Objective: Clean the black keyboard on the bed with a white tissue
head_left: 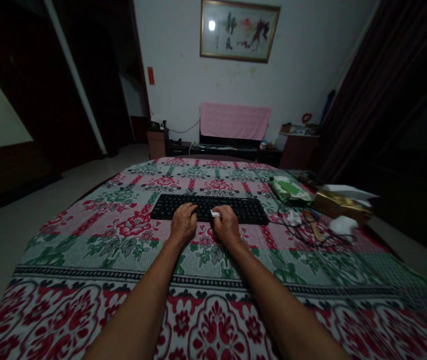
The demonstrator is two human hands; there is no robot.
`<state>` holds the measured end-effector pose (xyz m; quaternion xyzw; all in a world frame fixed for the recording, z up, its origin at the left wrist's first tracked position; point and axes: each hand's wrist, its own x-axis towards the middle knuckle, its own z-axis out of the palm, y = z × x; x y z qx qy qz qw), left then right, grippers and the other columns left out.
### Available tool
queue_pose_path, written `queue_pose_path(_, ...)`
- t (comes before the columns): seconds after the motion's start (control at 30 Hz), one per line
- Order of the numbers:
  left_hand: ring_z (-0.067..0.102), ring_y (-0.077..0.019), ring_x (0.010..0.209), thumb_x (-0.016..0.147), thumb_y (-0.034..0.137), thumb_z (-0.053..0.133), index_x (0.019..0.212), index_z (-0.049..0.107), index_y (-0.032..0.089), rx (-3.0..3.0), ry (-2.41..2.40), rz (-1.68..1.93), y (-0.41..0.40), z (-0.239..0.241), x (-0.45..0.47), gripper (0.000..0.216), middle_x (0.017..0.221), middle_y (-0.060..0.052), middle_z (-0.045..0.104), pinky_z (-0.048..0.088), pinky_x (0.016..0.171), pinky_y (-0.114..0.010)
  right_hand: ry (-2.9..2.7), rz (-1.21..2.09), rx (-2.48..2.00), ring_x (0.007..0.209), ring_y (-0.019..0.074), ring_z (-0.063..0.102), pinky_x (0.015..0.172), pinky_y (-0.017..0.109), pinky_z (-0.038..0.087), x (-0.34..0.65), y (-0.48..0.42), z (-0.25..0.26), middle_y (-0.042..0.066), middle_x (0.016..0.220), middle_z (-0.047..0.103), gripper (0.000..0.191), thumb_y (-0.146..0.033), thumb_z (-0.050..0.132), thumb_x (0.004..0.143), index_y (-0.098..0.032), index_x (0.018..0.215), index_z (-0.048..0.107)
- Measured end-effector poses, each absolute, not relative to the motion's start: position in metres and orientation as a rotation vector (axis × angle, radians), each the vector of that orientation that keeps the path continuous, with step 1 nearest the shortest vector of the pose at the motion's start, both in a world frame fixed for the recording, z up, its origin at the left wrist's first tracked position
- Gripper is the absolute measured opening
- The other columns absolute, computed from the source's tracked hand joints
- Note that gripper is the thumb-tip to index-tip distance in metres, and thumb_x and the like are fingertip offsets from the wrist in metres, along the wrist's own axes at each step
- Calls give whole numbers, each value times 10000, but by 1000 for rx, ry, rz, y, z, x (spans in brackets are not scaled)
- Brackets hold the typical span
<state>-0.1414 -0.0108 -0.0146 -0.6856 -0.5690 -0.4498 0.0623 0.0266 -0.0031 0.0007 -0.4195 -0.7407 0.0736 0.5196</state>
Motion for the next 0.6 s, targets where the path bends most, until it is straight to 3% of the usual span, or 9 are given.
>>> queue_pose_path(0.23, 515, -264, 1141, 821, 211, 476, 989, 689, 183, -2094, -1787, -1274, -11, -20, -140, 273, 1151, -121, 632, 371, 1022, -446, -1934, 126, -932, 874, 178, 541, 842, 290, 441, 27, -8, 2, 80, 878, 584, 151, -166, 480, 800, -159, 868, 615)
queue_pose_path(0.4, 452, -286, 1227, 844, 201, 458, 1084, 650, 196, -2179, -1750, -1210, -8, -6, -127, 308, 1261, -123, 571, 342, 1024, -472, -1894, 147, -928, 905, 176, 554, 857, 297, 436, 34, -5, -2, 82, 914, 608, 235, -90, 420, 794, -169, 883, 622)
queue_pose_path(0.6, 459, -305, 1223, 840, 209, 477, 1078, 656, 197, -2209, -1797, -1172, -2, -11, -117, 297, 1253, -142, 571, 335, 1016, -491, -2029, 38, -1037, 932, 201, 538, 855, 341, 410, 40, -2, -3, 76, 993, 635, 246, -73, 472, 778, -184, 914, 644)
